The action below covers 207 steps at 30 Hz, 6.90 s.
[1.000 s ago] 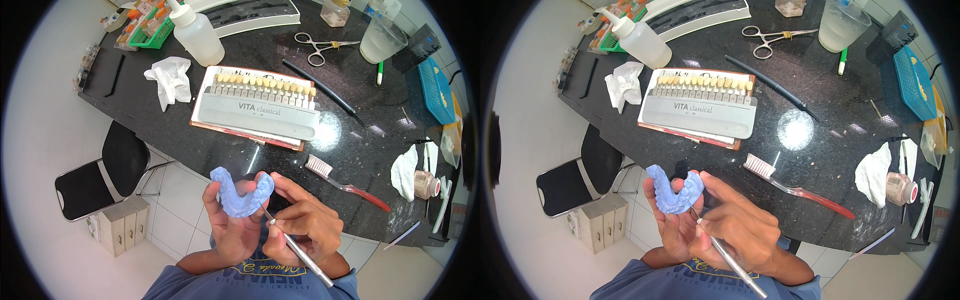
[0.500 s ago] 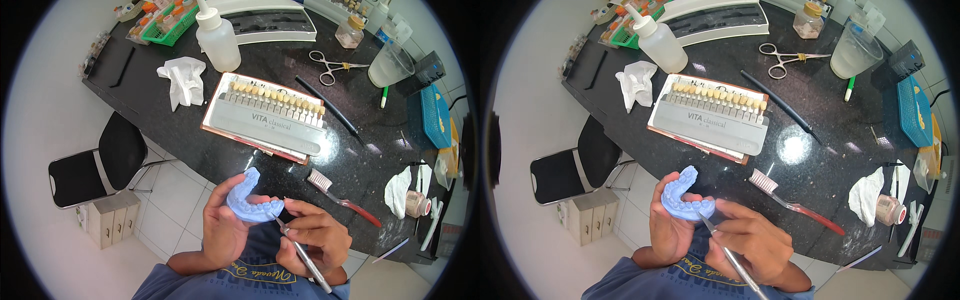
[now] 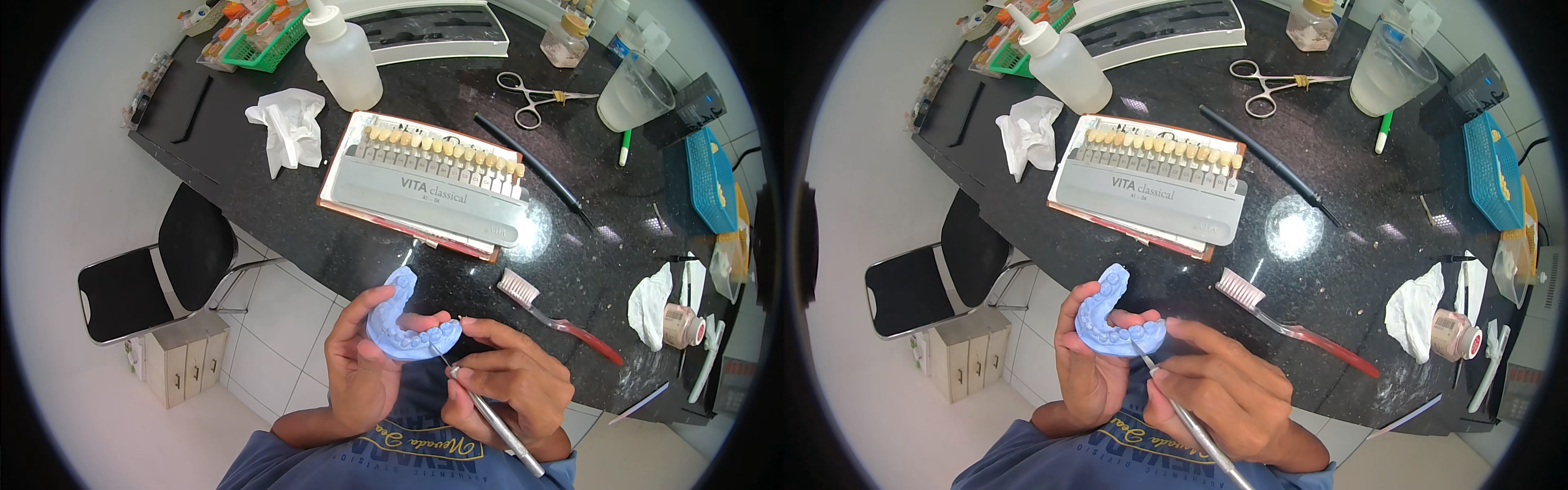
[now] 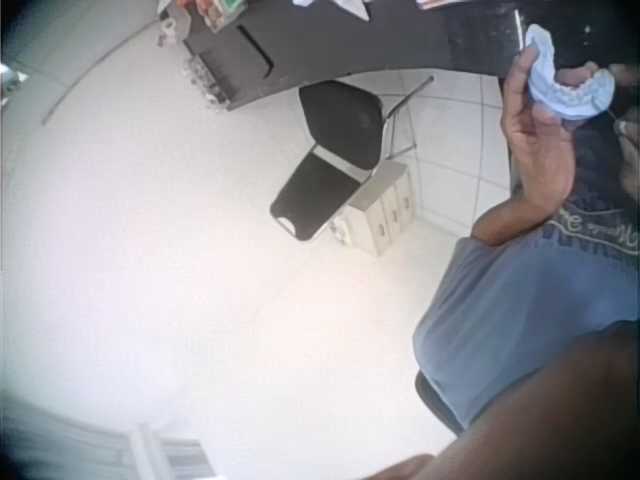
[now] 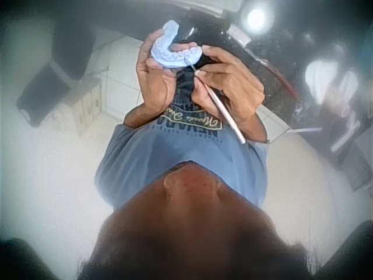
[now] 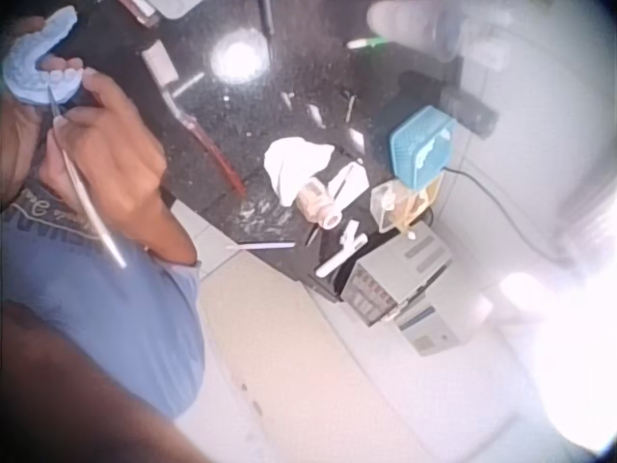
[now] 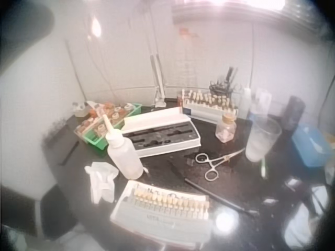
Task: The person holds a blue dental mold and uses a metal tool to scrape and refine its surface. They rotate the mold to access different areas and periodically wipe the tool on a tissue. The person continues this repetitive scraping and cleaning process throughout the clip.
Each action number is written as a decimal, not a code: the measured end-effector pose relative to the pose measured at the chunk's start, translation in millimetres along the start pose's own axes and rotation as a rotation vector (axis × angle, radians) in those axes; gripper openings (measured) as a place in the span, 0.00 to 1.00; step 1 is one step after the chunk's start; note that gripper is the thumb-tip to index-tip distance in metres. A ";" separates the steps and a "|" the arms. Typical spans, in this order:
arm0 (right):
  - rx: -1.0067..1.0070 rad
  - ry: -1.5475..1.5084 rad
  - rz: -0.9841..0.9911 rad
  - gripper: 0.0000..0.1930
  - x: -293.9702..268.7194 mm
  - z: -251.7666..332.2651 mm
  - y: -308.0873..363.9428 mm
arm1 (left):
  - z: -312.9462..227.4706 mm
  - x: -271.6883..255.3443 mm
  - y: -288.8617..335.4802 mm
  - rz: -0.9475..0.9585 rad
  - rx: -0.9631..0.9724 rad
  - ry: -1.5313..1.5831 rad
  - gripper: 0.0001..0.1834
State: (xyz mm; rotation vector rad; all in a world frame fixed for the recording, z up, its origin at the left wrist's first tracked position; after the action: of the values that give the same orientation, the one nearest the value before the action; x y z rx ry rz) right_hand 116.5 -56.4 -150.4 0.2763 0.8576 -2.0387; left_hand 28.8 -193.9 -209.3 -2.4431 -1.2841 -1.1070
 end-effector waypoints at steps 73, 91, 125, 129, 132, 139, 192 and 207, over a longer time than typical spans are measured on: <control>-0.031 -0.034 0.118 0.12 -7.5 4.4 -4.6 | -18.3 -12.1 -25.0 0.208 -0.194 -0.068 0.44; 0.159 0.562 -0.132 0.10 -58.4 -1.1 7.2 | -17.6 -1.0 -13.2 0.225 -0.255 0.059 0.41; 0.067 0.238 0.209 0.14 -0.9 41.7 34.9 | -38.1 -40.1 41.6 0.127 -0.089 0.069 0.34; 0.190 0.313 0.232 0.13 -32.8 40.2 53.1 | -36.4 -45.3 36.5 0.095 -0.124 0.068 0.33; 0.155 0.239 0.148 0.14 -34.3 43.8 51.0 | -35.7 -36.6 37.0 0.122 -0.148 0.089 0.32; 0.061 0.364 -0.074 0.15 -13.4 36.8 19.9 | -37.6 -12.7 44.9 0.292 -0.056 -0.224 0.32; 0.172 0.444 0.169 0.21 -46.5 37.4 20.3 | -11.5 0.6 16.2 0.269 -0.477 0.304 0.33; 0.113 0.699 -0.081 0.23 -56.2 37.5 21.9 | -13.7 0.0 2.4 0.422 -0.373 0.215 0.32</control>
State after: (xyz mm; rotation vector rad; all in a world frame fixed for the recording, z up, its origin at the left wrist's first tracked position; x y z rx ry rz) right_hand 171.6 -53.2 -105.7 1.0746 1.1766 -2.0843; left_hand 23.3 -201.7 -199.1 -2.5766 -0.4980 -1.5285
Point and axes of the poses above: each hand's wrist, its own y-axis away from the middle knuckle, its own x-axis out of the palm, z = x × y, the point moved 4 cm from there along -y, towards the middle knuckle, and after that the axes turned 9 degrees about y, right-handed, at the moved point
